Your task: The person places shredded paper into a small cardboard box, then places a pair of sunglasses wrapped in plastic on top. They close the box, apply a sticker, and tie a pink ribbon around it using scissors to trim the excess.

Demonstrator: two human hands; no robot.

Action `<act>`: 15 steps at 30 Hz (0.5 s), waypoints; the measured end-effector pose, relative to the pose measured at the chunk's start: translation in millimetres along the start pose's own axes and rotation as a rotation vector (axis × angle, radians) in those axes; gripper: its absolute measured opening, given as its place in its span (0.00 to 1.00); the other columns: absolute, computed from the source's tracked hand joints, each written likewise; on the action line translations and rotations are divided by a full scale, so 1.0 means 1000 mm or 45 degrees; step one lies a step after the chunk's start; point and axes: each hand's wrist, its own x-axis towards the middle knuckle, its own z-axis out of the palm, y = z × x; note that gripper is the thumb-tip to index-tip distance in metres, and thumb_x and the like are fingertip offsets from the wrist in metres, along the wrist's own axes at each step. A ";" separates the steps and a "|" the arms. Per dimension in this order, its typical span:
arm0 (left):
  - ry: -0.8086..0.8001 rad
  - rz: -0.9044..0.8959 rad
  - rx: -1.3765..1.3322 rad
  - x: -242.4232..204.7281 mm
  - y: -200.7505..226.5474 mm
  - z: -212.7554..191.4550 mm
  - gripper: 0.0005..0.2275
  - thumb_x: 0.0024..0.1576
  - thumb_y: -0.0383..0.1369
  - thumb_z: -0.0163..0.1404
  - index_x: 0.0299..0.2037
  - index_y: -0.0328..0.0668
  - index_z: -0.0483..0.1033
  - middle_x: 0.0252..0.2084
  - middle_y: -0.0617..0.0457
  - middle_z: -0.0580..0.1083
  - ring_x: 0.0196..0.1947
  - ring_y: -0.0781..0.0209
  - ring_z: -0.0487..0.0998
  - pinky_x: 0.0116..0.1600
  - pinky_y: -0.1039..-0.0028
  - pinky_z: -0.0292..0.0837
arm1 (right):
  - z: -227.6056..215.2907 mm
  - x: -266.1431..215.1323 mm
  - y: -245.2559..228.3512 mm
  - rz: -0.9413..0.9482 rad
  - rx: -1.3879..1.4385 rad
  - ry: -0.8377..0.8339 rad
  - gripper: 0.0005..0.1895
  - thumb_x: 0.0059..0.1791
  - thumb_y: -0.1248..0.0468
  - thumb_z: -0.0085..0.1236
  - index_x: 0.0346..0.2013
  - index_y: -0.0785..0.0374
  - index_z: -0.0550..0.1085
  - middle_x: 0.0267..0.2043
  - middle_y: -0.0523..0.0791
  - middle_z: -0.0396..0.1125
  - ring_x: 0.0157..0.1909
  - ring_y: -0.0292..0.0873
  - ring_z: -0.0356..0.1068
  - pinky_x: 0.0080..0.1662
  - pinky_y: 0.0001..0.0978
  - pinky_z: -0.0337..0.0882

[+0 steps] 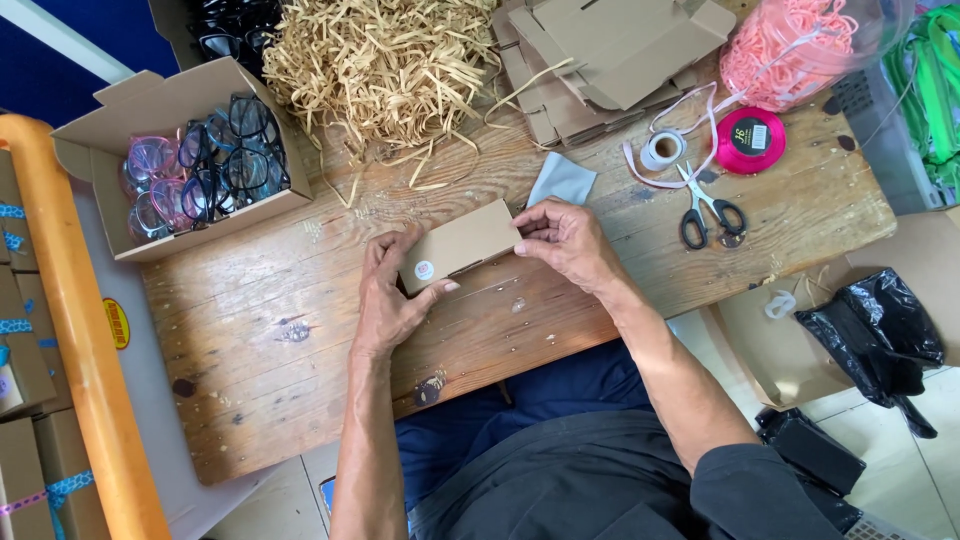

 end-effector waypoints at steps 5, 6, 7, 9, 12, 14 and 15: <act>-0.111 -0.017 0.001 0.005 0.008 -0.003 0.35 0.43 0.41 0.71 0.63 0.48 0.74 0.55 0.46 0.71 0.58 0.48 0.73 0.65 0.59 0.59 | -0.009 0.013 -0.023 0.170 -0.102 -0.189 0.39 0.37 0.78 0.69 0.63 0.64 0.70 0.42 0.47 0.67 0.41 0.38 0.71 0.44 0.26 0.78; -0.142 -0.028 0.010 0.006 0.009 -0.003 0.35 0.43 0.42 0.71 0.63 0.49 0.73 0.55 0.47 0.71 0.58 0.50 0.72 0.64 0.61 0.58 | -0.010 0.018 -0.027 0.215 -0.163 -0.299 0.43 0.37 0.78 0.68 0.67 0.62 0.68 0.43 0.48 0.67 0.39 0.38 0.70 0.42 0.26 0.78; -0.143 -0.024 0.011 0.007 0.009 -0.004 0.35 0.43 0.42 0.71 0.63 0.49 0.73 0.55 0.47 0.71 0.58 0.50 0.72 0.64 0.61 0.58 | -0.012 0.021 -0.032 0.212 -0.163 -0.296 0.43 0.37 0.78 0.68 0.67 0.62 0.68 0.43 0.48 0.67 0.39 0.38 0.70 0.42 0.26 0.78; -0.181 -0.039 -0.006 0.008 0.009 -0.005 0.35 0.43 0.41 0.71 0.64 0.49 0.73 0.56 0.47 0.70 0.59 0.49 0.71 0.63 0.62 0.57 | -0.013 0.029 -0.044 0.186 -0.317 -0.434 0.40 0.37 0.77 0.66 0.65 0.69 0.68 0.56 0.56 0.63 0.39 0.40 0.66 0.39 0.28 0.76; -0.165 -0.018 0.000 0.009 0.005 -0.004 0.34 0.44 0.40 0.71 0.63 0.48 0.73 0.55 0.46 0.71 0.58 0.48 0.71 0.63 0.62 0.57 | -0.015 0.032 -0.037 0.164 -0.374 -0.492 0.39 0.38 0.78 0.64 0.65 0.66 0.68 0.59 0.55 0.60 0.38 0.42 0.67 0.38 0.30 0.77; -0.163 -0.026 0.021 0.007 -0.001 -0.003 0.34 0.44 0.41 0.70 0.63 0.49 0.73 0.55 0.47 0.71 0.59 0.49 0.71 0.63 0.62 0.56 | -0.013 0.026 -0.042 0.154 -0.396 -0.492 0.39 0.39 0.77 0.64 0.66 0.66 0.67 0.58 0.55 0.59 0.39 0.44 0.67 0.39 0.32 0.77; -0.160 -0.035 0.042 0.006 -0.004 -0.002 0.35 0.44 0.42 0.70 0.64 0.50 0.73 0.55 0.48 0.71 0.59 0.49 0.71 0.62 0.62 0.56 | -0.011 0.023 -0.044 0.144 -0.418 -0.494 0.39 0.40 0.77 0.64 0.66 0.67 0.66 0.58 0.55 0.58 0.41 0.45 0.66 0.40 0.34 0.77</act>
